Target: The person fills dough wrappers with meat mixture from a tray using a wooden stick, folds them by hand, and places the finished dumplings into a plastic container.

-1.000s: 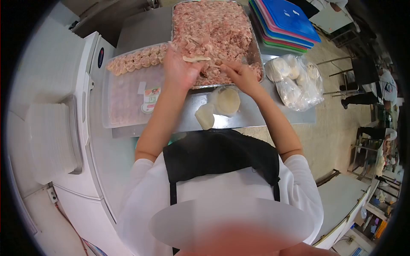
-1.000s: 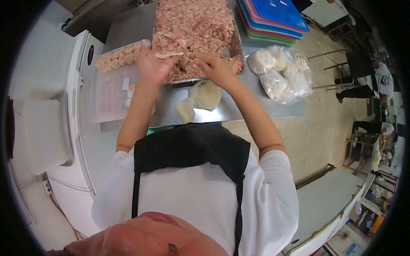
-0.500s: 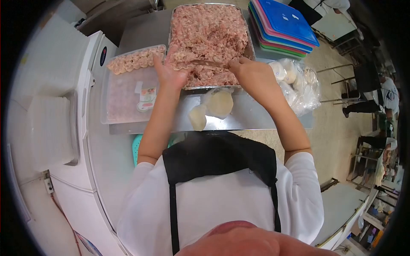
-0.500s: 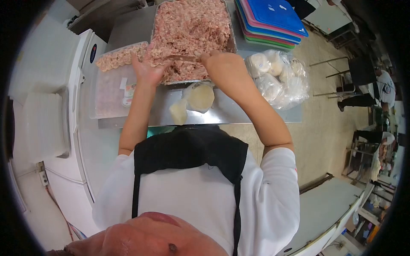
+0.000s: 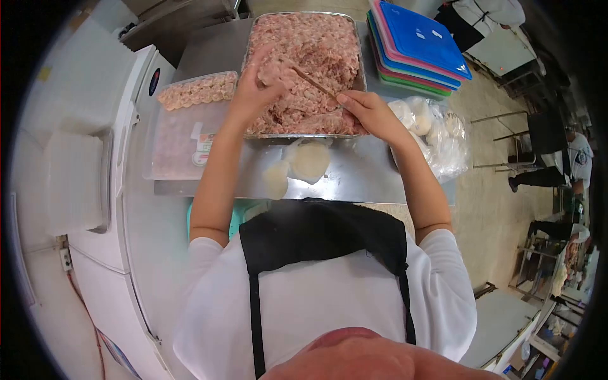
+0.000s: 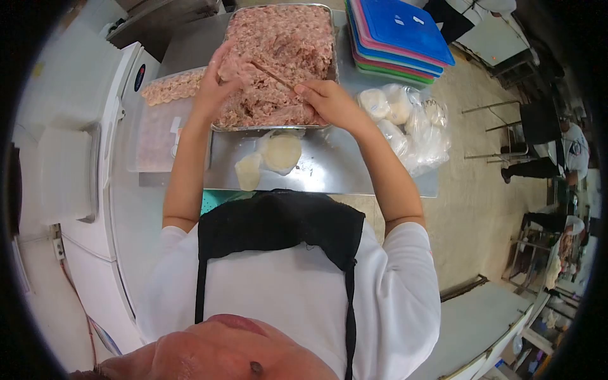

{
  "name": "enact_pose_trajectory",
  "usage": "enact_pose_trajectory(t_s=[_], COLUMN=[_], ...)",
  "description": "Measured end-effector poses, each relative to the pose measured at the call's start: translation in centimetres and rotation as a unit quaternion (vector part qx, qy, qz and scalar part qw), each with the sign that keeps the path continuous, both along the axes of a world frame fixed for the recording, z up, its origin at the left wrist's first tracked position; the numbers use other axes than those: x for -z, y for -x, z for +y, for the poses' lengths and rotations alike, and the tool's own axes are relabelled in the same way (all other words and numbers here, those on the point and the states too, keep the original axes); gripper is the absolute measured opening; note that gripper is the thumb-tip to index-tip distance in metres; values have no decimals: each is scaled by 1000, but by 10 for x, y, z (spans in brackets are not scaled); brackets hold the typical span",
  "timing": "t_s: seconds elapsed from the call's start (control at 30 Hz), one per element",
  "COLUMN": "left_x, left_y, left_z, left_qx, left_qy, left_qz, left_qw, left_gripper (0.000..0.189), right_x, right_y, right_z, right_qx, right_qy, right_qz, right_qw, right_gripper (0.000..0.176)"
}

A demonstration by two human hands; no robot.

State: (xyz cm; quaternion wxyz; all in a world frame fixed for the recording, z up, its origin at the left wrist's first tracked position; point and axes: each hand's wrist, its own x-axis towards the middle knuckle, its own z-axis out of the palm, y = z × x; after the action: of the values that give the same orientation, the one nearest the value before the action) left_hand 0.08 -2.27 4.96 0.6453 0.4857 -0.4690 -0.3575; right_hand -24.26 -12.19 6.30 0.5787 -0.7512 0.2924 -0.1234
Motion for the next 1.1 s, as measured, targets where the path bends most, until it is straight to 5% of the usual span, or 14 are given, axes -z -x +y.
enact_pose_trajectory(t_s=[0.07,0.27,0.47,0.57,0.7,0.83,0.87,0.97,1.1], left_x=[8,-12,-2,12,63,44,33,31,15], left_y=[-7,-5,-5,-6,-33,-13,-12,-6,-6], left_z=[-6,5,19,20,12,18,15,29,30], left_qx=[-70,98,82,25,-114,-93,-78,-81,-98], left_qy=[54,-72,-71,-177,-222,-367,-402,-201,-150], left_qz=[-294,-239,-388,-337,-295,-178,-171,-234,-281], left_qw=[952,963,915,924,922,909,896,948,943], left_gripper=[71,40,33,33,42,51,54,57,56], right_x=[-6,-9,48,52,34,68,88,89,16], right_y=[3,2,-11,-22,-24,-31,-30,-12,14], right_z=[-3,-3,-26,-51,-28,-35,-58,-75,-70], right_qx=[-38,-100,-180,-182,-43,-49,-79,-91,-57], right_qy=[11,121,174,264,493,498,547,521,353], right_qz=[-14,10,-30,19,-45,29,222,214,120], right_qw=[999,988,968,947,868,865,803,821,926], right_gripper=[31,32,33,29,25,23,22,21,31])
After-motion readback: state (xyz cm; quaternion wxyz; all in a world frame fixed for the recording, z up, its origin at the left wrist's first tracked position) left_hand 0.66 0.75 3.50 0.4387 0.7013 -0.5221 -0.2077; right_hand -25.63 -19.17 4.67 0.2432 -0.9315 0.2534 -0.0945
